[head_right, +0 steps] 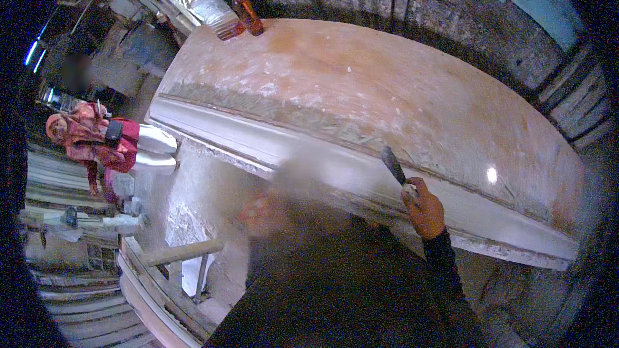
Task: The person scrapes a white substance from the edge of a large curved wooden panel using a scraper in the right hand and a brush in the left hand. The person repeatedly scrapes and brushes along the same edge while another person stands nearby.
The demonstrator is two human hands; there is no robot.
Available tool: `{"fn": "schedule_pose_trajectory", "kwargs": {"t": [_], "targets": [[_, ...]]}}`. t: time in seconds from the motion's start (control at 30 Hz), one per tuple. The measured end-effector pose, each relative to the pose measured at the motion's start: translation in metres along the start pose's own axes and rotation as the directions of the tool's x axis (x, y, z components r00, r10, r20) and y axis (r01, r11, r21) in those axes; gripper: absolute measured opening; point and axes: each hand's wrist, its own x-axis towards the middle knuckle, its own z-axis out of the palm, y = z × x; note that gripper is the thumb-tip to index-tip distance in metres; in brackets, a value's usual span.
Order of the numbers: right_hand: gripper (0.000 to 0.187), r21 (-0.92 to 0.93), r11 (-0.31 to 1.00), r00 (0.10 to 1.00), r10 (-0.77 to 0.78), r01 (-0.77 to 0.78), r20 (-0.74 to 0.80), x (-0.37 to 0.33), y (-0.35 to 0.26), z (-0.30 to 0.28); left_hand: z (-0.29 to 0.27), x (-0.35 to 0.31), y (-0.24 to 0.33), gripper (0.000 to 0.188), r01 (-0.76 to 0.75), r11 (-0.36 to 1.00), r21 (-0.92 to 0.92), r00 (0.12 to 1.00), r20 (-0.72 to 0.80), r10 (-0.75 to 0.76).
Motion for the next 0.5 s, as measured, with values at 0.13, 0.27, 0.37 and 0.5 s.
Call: {"fn": "schedule_pose_trajectory", "kwargs": {"t": [0.13,0.27,0.37,0.5], "targets": [[0.026,-0.064,0.998,1.0,-0.01,0.011,0.024,-0.006,-0.005,0.003,-0.096,0.022,-0.02,0.019,-0.007,0.999,0.036,0.924,-0.381,0.02],[0.029,-0.079,0.997,0.982,-0.011,0.026,0.186,-0.01,0.001,0.003,-0.123,0.011,-0.035,0.021,0.004,0.987,0.161,0.878,-0.472,0.074],[0.033,-0.051,0.995,0.911,-0.061,0.089,0.408,-0.003,0.0,0.003,-0.12,-0.001,-0.058,0.021,0.015,0.909,-0.416,0.842,-0.486,-0.236],[0.036,-0.034,0.971,0.836,-0.187,0.238,0.516,0.001,-0.01,0.03,-0.09,-0.011,-0.053,0.018,0.097,0.995,-0.019,0.923,-0.373,-0.097]]}}
